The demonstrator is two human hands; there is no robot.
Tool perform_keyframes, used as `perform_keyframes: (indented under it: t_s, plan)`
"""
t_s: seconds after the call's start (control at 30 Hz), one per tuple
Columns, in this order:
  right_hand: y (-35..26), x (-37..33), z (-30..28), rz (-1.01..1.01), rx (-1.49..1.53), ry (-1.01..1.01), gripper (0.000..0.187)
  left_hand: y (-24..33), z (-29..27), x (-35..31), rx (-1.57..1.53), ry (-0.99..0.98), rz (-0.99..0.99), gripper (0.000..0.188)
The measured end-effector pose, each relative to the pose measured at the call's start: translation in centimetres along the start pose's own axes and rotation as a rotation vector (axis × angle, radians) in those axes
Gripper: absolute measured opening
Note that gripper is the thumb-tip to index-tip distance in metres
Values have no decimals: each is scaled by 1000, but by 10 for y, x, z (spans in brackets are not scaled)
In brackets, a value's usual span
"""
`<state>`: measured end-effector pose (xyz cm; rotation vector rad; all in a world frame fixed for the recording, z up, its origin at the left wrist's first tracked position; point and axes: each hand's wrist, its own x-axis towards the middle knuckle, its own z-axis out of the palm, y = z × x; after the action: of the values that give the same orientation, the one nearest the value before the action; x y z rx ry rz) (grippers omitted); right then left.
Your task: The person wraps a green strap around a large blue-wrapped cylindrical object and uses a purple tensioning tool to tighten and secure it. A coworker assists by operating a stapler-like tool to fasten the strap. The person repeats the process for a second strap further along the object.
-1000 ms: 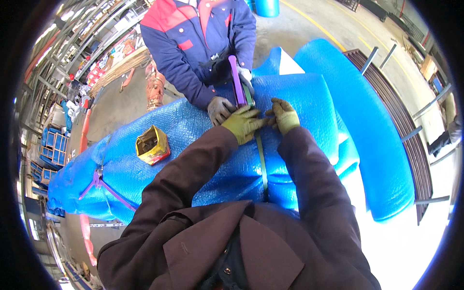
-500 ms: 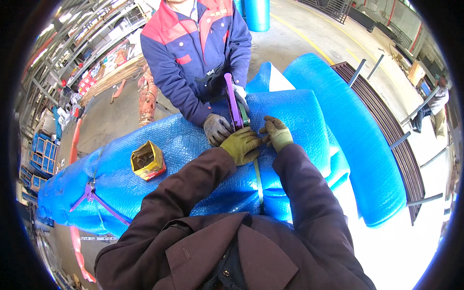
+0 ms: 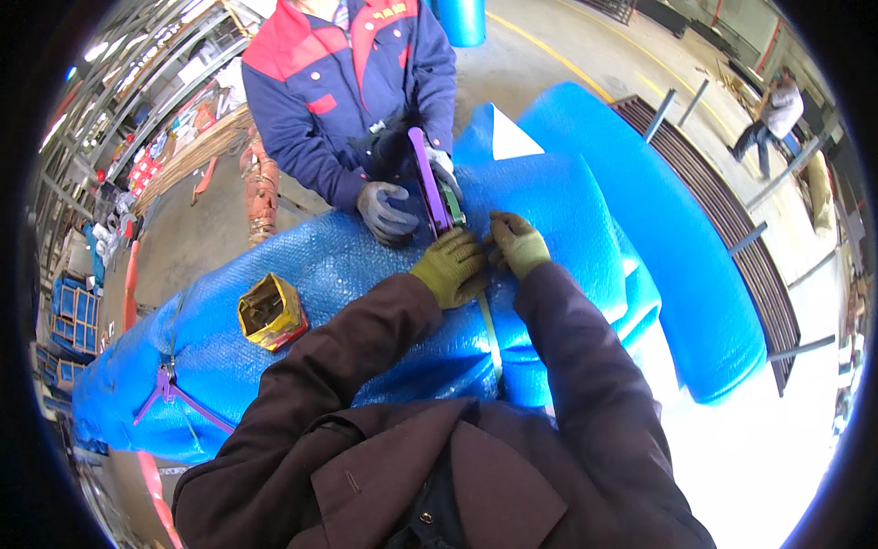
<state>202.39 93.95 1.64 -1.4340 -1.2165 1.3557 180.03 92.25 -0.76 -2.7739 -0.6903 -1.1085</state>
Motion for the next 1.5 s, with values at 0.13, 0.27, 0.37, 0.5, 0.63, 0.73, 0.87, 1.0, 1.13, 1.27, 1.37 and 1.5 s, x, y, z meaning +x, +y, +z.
perform_keyframes:
  t_s: [0.13, 0.27, 0.37, 0.5, 0.63, 0.73, 0.87, 1.0, 1.13, 1.27, 1.37, 1.5]
  plan:
    - [4, 3, -5, -36, 15, -49, 53, -9, 9, -1, -10, -80, -26, 40]
    - [4, 7, -4, 13, 28, -38, 52, -16, 8, 2, -15, -165, 0, 42]
    - [0, 5, -4, 38, 38, -39, 51, -15, 1, 8, -9, -256, 1, 45]
    - [-4, 1, -6, 61, 42, -36, 48, -13, -4, 16, -53, -343, -31, 47]
    - [-3, -2, -8, 62, 53, -61, 48, -21, -5, 18, -49, -435, -35, 44]
    - [-3, 1, -8, 49, 41, -104, 48, -29, -13, 15, -96, -419, 30, 50]
    - [-4, 4, -6, 64, 68, -154, 49, -24, -25, 6, 14, -337, 0, 62]
    - [-5, 6, -7, 95, 67, -186, 49, -15, -32, -4, 50, -232, -92, 69]
    - [-11, 9, -7, 171, 27, -235, 41, -3, -30, -19, 96, -126, -222, 71]
    - [-18, 12, -6, 171, -126, -324, 33, 29, -35, -48, 210, -78, -385, 54]
    - [-21, 19, 5, 148, -373, -424, 30, 50, -43, -66, 172, -69, -482, 42]
    - [-31, 24, 20, 184, -618, -448, 31, 61, -46, -73, 192, -24, -530, 45]
